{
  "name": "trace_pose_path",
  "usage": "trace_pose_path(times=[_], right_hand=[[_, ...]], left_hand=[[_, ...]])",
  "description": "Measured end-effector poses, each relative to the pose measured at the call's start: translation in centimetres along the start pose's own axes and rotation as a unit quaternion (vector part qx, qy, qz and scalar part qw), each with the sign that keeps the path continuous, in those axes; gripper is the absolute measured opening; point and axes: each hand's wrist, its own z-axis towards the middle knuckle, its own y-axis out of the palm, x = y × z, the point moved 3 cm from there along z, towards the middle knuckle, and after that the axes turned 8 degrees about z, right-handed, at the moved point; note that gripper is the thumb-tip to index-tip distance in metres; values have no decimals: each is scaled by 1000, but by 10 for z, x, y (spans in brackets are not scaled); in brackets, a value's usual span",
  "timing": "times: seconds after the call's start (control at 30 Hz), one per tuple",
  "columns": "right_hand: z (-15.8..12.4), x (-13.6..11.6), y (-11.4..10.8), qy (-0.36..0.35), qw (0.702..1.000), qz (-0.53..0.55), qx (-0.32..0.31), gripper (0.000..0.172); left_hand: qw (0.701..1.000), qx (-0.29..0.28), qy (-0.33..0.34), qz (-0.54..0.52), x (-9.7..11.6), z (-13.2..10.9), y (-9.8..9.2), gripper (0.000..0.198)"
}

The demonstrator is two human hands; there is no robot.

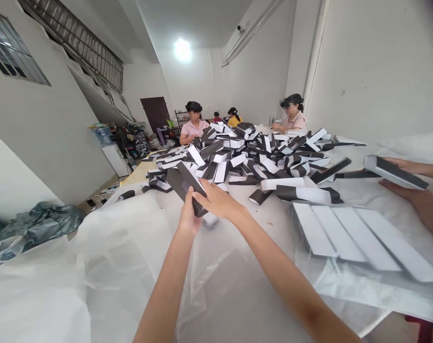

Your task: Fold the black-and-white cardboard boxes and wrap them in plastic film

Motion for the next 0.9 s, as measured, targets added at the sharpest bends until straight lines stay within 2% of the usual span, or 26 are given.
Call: trace_pose_path(times=[0.13, 0.27, 0.5, 0.63, 0.73, 0.8, 0.9], right_hand=[[2, 3, 5, 20, 999, -39, -4, 66], [3, 4, 12, 25, 999, -22, -29, 66], [2, 1, 19, -36, 998, 24, -34, 62], [2, -1, 19, -68, 996, 43, -26, 63], [1, -3, 19, -75, 995, 67, -24, 66], [1, -4, 20, -83, 992, 83, -35, 69], [-1, -5, 19, -99, 988, 96, -68, 75]], left_hand=[[1000, -2, 0, -15, -2, 1, -1, 37], [998, 49, -12, -40, -4, 3, -6, 49], [992, 103, 7, -73, 7, 1, -11, 43], [991, 103, 10, -89, 15, -4, -11, 43], [993, 83, 29, -80, 21, -9, -9, 44], [993, 75, 48, -80, 24, -12, -7, 45], [991, 96, 58, -79, 27, -17, -4, 43]])
